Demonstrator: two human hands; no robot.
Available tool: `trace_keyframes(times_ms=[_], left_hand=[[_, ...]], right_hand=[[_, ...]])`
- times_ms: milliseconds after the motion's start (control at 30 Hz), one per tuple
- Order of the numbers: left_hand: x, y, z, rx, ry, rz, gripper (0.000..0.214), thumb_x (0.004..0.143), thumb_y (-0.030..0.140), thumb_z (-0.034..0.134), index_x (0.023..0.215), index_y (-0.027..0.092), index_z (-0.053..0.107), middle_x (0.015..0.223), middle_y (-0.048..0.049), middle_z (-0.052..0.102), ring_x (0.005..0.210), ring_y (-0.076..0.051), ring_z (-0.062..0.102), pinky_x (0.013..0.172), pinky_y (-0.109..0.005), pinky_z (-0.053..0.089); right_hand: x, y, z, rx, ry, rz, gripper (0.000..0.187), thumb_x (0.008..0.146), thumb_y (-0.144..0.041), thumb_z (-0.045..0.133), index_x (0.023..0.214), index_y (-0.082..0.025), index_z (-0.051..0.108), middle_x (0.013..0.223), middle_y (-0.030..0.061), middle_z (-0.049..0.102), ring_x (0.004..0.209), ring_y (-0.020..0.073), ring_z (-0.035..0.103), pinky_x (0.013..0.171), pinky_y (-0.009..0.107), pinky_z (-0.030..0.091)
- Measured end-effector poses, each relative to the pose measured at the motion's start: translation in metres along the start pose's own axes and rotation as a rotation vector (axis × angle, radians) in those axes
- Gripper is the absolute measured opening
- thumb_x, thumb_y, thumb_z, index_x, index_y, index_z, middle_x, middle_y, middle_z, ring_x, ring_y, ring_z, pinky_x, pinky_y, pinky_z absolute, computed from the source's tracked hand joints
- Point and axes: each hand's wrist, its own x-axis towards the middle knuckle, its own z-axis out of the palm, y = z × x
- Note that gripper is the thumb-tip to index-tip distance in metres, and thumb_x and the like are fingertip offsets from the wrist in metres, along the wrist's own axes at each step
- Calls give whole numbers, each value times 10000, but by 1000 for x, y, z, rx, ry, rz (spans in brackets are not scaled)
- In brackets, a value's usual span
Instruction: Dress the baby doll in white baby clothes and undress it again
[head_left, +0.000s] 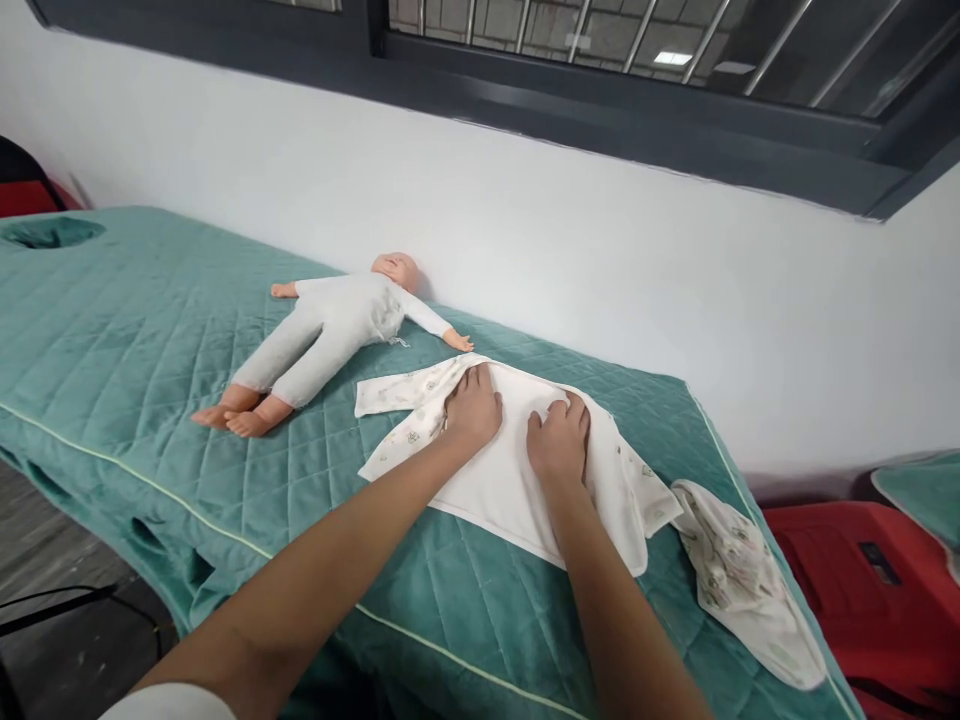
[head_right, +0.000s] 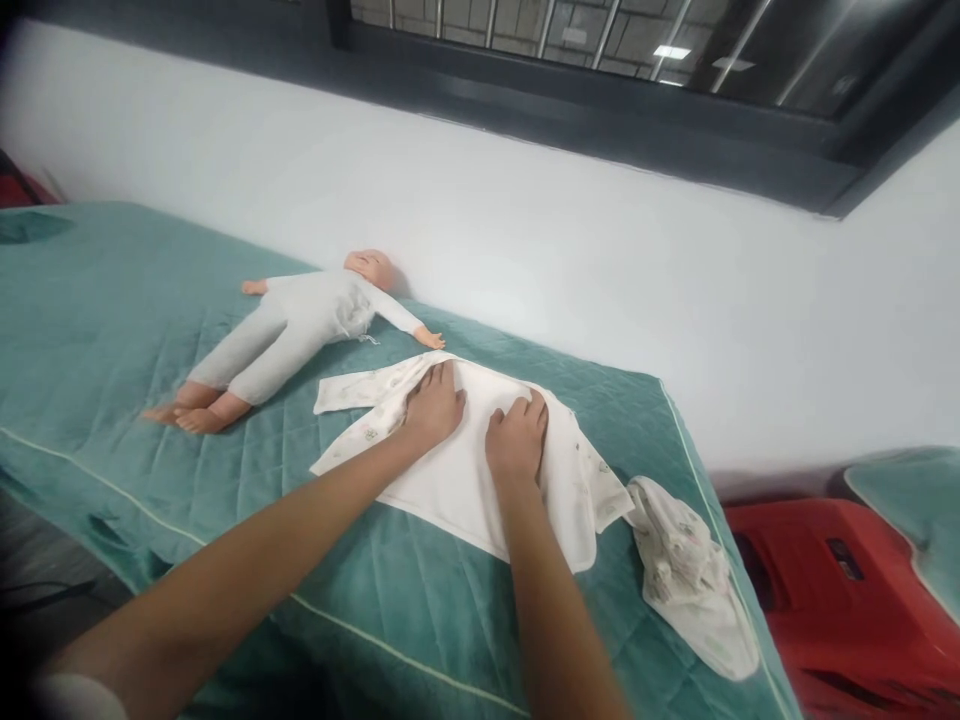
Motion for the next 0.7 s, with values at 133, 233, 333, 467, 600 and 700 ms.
trace_keyframes(times_ms=[133, 233, 333, 467, 600, 700], left_hand=[[14, 1, 5, 3, -12, 68, 545, 991, 296, 360, 1511, 135, 336, 1583, -204, 388, 1490, -329, 340, 1166, -455, 373], [28, 0, 15, 55, -25, 72, 572, 993, 299, 349, 1538, 133, 307, 1614, -179, 352, 1502, -314, 320, 1200, -455, 342], [38, -3, 25, 89, -41, 51, 583, 1007, 351, 313, 1553, 147, 298, 1619, -156, 356, 1493, -316, 334, 1205, -456, 335], [45, -3, 28, 117, -54, 28, 593, 1015, 389, 269, 1566, 173, 301, 1619, -148, 358, 1478, -336, 348, 1191, -490, 344], [52, 0, 29, 145, -83, 71, 617, 1013, 410, 265, 1585, 179, 282, 1626, -150, 340, 1494, -346, 320, 1175, -498, 362], [57, 0, 32, 140, -124, 56, 624, 1019, 425, 226, 1585, 172, 293, 1640, -163, 311, 1498, -362, 310, 1169, -526, 358]], right_hand=[[18, 16, 1, -21, -10, 25, 344, 930, -276, 426, 1174, -82, 570, 1300, 280, 503, 1278, 408, 410, 1121, 543, 294], [29, 15, 6, -90, -19, 88, 483, 925, -262, 442, 1329, 0, 483, 1342, 279, 486, 1291, 384, 429, 1148, 485, 285], [34, 11, 11, -106, -70, 83, 589, 948, -281, 413, 1456, 15, 374, 1410, 272, 460, 1331, 358, 426, 1165, 436, 281], [39, 12, 14, -72, -112, 73, 634, 972, -319, 367, 1510, 11, 307, 1491, 271, 404, 1380, 354, 397, 1179, 434, 274], [46, 18, 16, -80, -143, 74, 627, 982, -341, 350, 1504, 6, 326, 1514, 262, 395, 1406, 358, 381, 1190, 435, 254], [50, 21, 21, -94, -164, 62, 609, 990, -357, 334, 1481, 2, 371, 1497, 265, 428, 1414, 366, 381, 1189, 439, 251]])
